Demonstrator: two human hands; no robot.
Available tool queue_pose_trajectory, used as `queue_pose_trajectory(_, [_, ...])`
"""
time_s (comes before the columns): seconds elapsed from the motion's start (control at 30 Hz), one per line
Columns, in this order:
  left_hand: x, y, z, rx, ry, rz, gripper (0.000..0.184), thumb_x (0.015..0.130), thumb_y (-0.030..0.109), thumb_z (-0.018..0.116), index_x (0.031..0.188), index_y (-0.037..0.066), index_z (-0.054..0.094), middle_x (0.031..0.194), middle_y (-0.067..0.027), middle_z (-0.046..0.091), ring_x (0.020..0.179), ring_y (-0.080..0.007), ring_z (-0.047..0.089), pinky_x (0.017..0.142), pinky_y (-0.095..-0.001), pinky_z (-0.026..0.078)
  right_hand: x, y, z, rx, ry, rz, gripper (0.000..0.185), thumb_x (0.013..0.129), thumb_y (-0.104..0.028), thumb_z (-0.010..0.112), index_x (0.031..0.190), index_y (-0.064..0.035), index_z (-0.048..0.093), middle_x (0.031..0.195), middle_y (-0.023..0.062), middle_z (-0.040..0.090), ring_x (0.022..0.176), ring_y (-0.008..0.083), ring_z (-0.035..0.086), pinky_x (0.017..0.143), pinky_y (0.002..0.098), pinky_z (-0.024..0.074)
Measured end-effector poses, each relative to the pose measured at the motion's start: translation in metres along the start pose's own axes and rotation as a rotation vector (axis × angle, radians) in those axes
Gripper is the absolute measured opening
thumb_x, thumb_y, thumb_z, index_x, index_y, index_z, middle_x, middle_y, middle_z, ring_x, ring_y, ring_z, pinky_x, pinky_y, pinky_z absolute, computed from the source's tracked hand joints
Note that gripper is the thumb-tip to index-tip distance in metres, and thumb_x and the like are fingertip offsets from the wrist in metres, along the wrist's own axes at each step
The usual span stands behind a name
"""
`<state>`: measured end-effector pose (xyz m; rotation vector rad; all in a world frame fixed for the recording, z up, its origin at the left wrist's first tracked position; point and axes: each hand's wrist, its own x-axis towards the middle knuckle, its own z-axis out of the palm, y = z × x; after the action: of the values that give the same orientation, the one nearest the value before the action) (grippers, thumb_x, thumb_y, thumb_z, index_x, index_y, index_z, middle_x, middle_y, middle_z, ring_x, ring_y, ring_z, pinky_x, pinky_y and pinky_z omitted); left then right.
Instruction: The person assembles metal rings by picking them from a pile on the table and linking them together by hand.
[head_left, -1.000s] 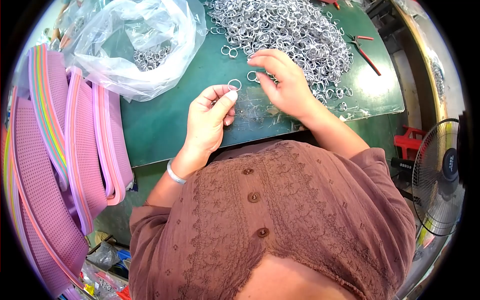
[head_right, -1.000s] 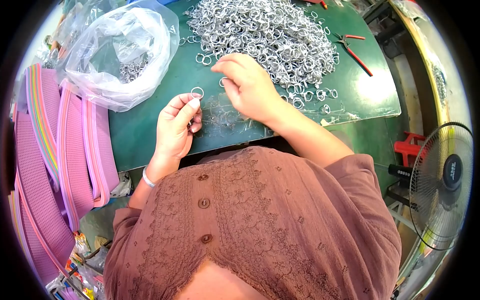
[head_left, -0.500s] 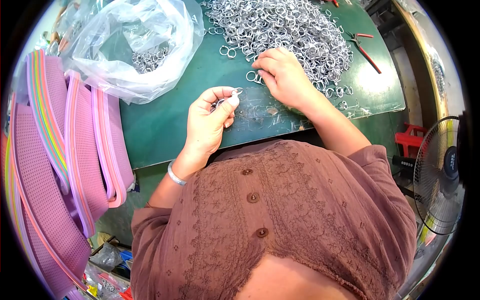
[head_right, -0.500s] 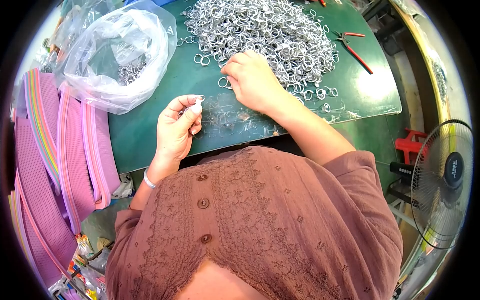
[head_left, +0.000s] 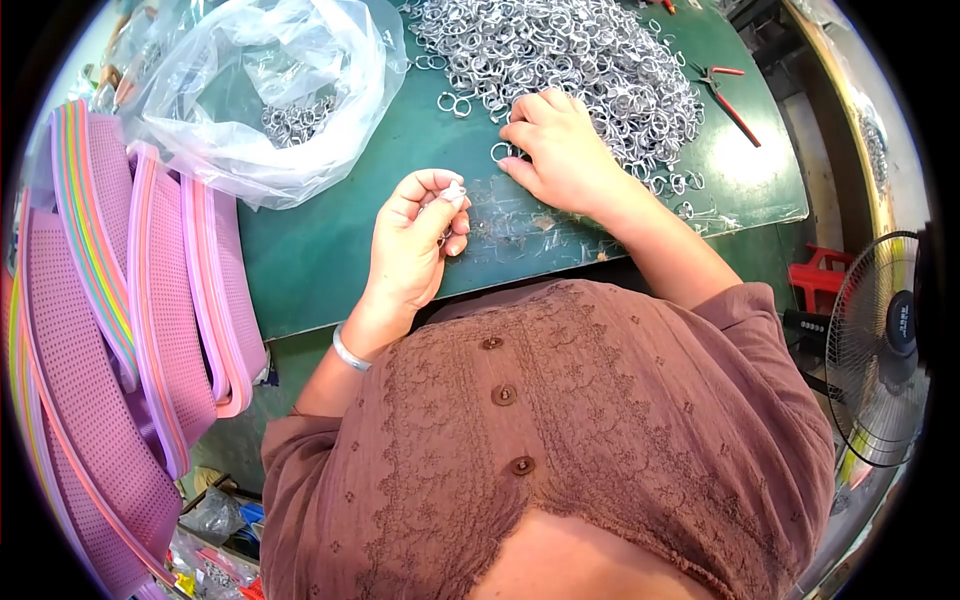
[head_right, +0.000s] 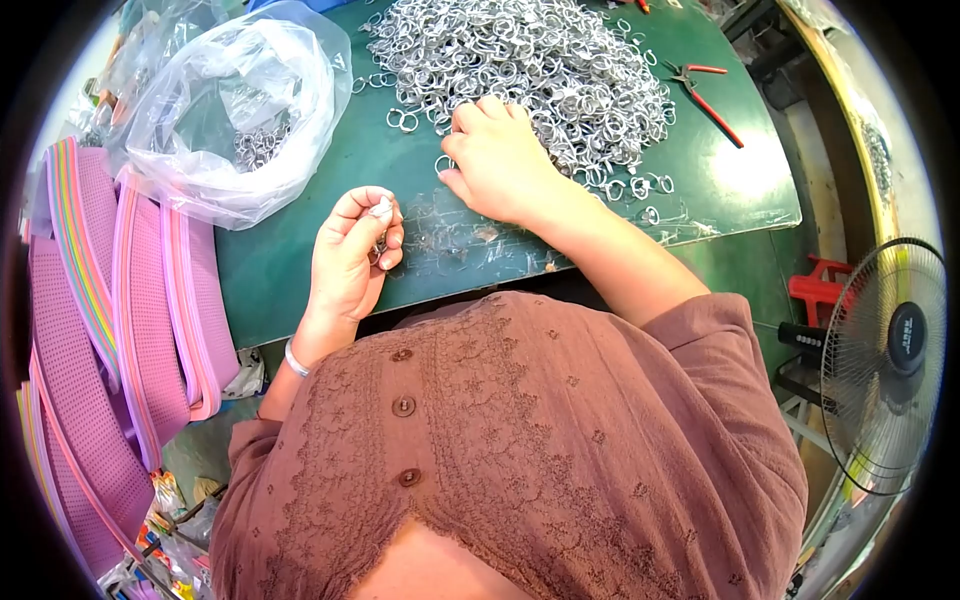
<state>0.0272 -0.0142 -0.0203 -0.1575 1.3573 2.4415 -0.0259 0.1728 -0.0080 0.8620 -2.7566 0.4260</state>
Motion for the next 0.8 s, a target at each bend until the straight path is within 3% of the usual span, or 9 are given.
queue_pose_trajectory(0.27, [0.002,0.002,-0.009,-0.154,-0.049,-0.064,0.018,0.079,0.002,0.044,0.096,0.003,0.049,0.087,-0.0107,0.056,0.067,-0.0148,0.052,0.051,-0.0212,0.041,-0.002,-0.002,0.006,0.058,0.032,0.004,0.017,0.067,-0.016,0.063,0.08,-0.0072,0.06,0.089,0.0052,0.05,0.094,0.0235,0.043,0.082,0.0373,0.0325])
queue_pose_trajectory(0.37, [0.001,0.006,-0.007,-0.187,-0.066,-0.083,0.022,0.078,0.003,0.045,0.099,0.002,0.05,0.089,-0.011,0.056,0.068,-0.0154,0.052,0.052,-0.0216,0.041,-0.001,0.0,0.01,0.155,0.129,-0.076,0.016,0.068,-0.014,0.062,0.081,-0.0058,0.057,0.085,0.0062,0.054,0.088,0.0242,0.049,0.078,0.0375,0.0373])
queue_pose_trajectory(0.47, [0.002,0.007,-0.008,-0.177,-0.072,-0.111,0.022,0.08,0.007,0.048,0.101,0.002,0.05,0.087,-0.0082,0.055,0.068,-0.0136,0.052,0.051,-0.021,0.04,0.0,-0.012,-0.002,0.524,-0.024,0.12,0.014,0.071,-0.007,0.06,0.083,-0.0029,0.054,0.079,0.0057,0.056,0.075,0.0181,0.055,0.068,0.0297,0.0436])
queue_pose_trajectory(0.57, [0.003,0.004,-0.005,-0.093,-0.033,-0.116,0.019,0.081,0.011,0.053,0.098,0.003,0.053,0.081,-0.0046,0.055,0.065,-0.011,0.05,0.05,-0.0204,0.039,-0.001,-0.019,0.001,0.749,0.042,0.114,0.013,0.073,-0.006,0.058,0.084,-0.0008,0.052,0.073,0.0053,0.056,0.067,0.013,0.055,0.06,0.0249,0.0455])
queue_pose_trajectory(0.67, [0.002,0.003,0.001,-0.011,0.004,-0.096,0.015,0.081,0.012,0.057,0.094,0.003,0.056,0.076,-0.0018,0.054,0.062,-0.0087,0.049,0.048,-0.0196,0.037,-0.001,-0.024,-0.002,0.809,0.027,0.129,0.014,0.073,-0.005,0.059,0.086,-0.0007,0.052,0.074,0.004,0.055,0.069,0.0096,0.054,0.063,0.0235,0.0449])
queue_pose_trajectory(0.8, [0.001,0.003,0.007,0.014,0.035,-0.059,0.012,0.08,0.009,0.06,0.09,0.003,0.057,0.072,-0.0004,0.053,0.059,-0.0073,0.047,0.046,-0.0182,0.035,-0.001,-0.028,-0.002,0.563,0.203,-0.058,0.018,0.069,0.0,0.058,0.087,-0.0025,0.054,0.073,0.006,0.053,0.068,0.0176,0.054,0.061,0.0278,0.0442])
